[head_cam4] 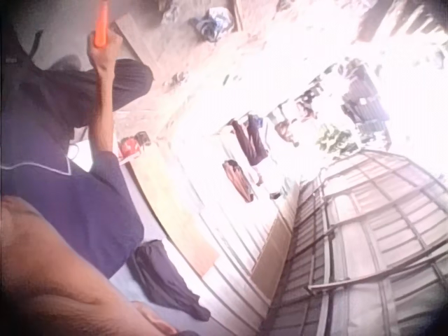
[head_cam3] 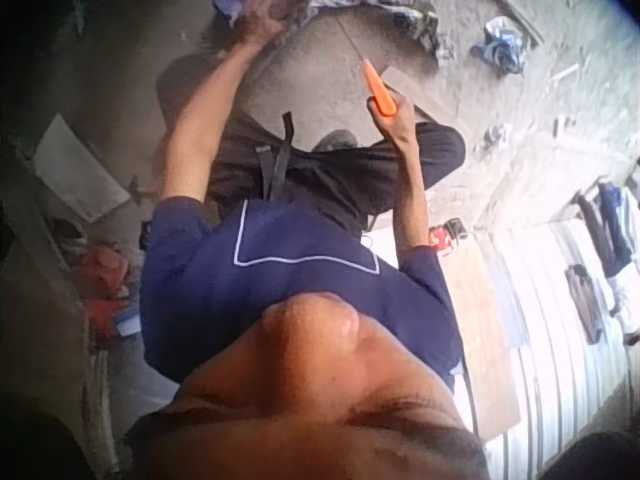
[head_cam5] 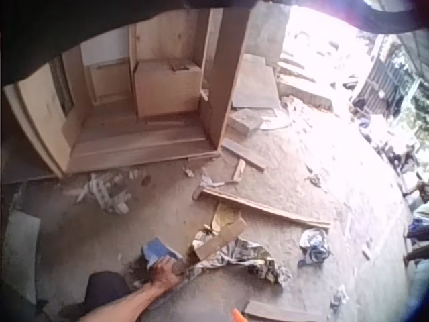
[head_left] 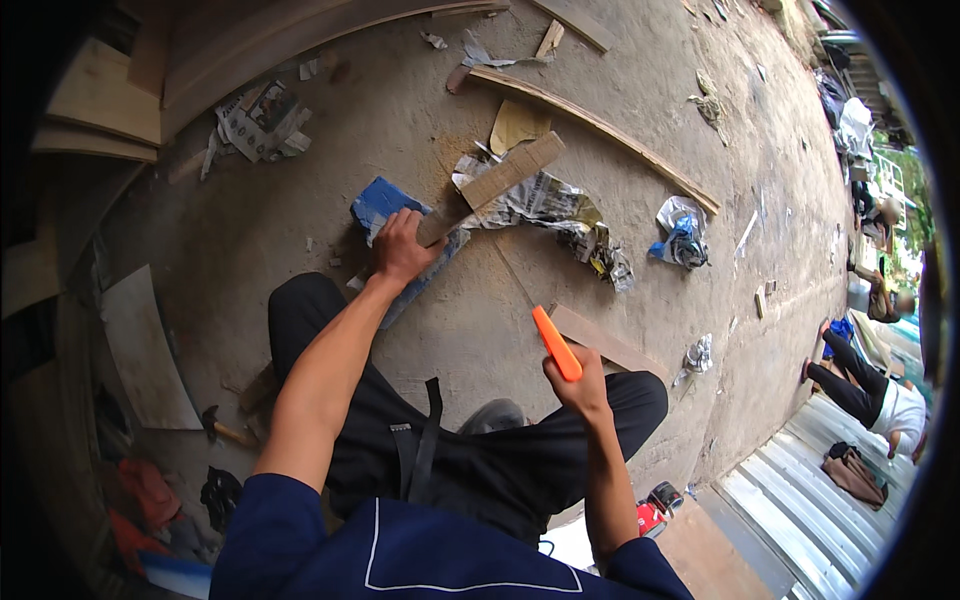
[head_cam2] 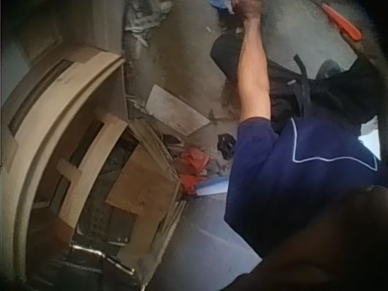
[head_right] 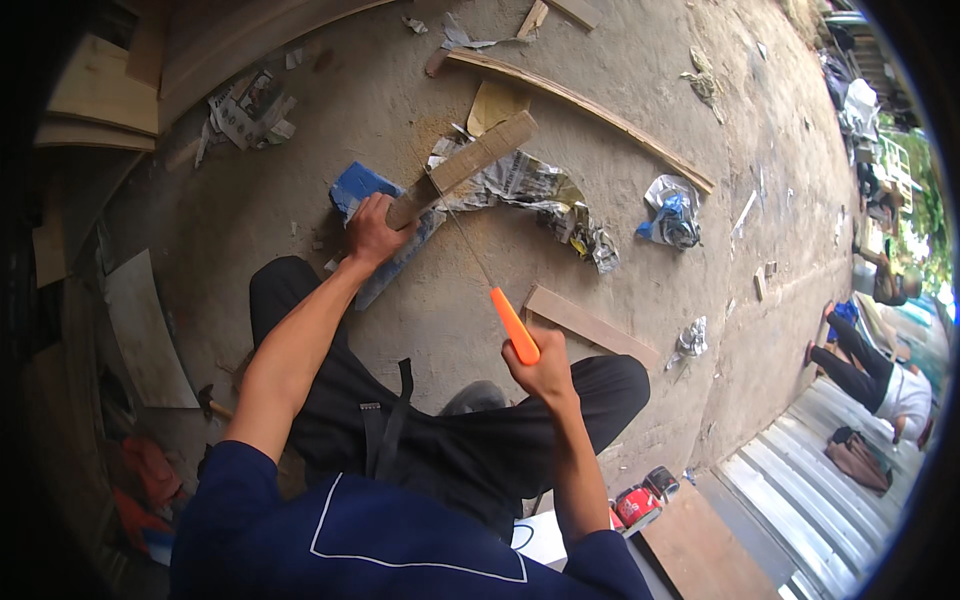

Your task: The person sits on the floor and uses a hand saw to cut a small wooden plank. They hold the wood steady with one hand and saw with the other, then stack the cut pieces.

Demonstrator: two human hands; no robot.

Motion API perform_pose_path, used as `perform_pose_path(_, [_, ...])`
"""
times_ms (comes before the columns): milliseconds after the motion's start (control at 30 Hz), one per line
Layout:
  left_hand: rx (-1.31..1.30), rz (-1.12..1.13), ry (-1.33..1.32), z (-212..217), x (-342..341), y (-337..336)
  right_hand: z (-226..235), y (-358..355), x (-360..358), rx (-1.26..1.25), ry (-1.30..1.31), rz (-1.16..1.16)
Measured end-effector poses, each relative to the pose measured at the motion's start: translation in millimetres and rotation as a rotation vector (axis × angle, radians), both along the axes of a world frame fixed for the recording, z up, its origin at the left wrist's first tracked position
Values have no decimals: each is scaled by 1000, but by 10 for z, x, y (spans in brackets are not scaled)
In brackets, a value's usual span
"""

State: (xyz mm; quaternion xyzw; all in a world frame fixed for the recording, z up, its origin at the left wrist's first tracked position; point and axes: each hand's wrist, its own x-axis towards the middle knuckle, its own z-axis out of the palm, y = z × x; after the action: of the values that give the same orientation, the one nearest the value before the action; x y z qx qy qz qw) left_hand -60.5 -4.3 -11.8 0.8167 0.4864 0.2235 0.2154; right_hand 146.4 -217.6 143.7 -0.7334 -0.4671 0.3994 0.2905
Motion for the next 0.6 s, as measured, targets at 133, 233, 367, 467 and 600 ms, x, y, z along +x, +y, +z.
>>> perform_pose_path(133, [14,16,8,-39,25,12,173,307,95,-52,-78,23])
perform_pose_path(233, [7,13,-5,-67,32,10,95,740,-7,-86,-104,79])
perform_pose_path(367, [14,14,12,-54,-9,-11,96,223,46,28,-100,90])
perform_pose_path(467, [42,19,-6,-31,-5,102,328,-144,103,-82,38,32])
perform_pose_path(600, [11,-5,-26,-46,59,27,-175,760,-118,21,-178,107])
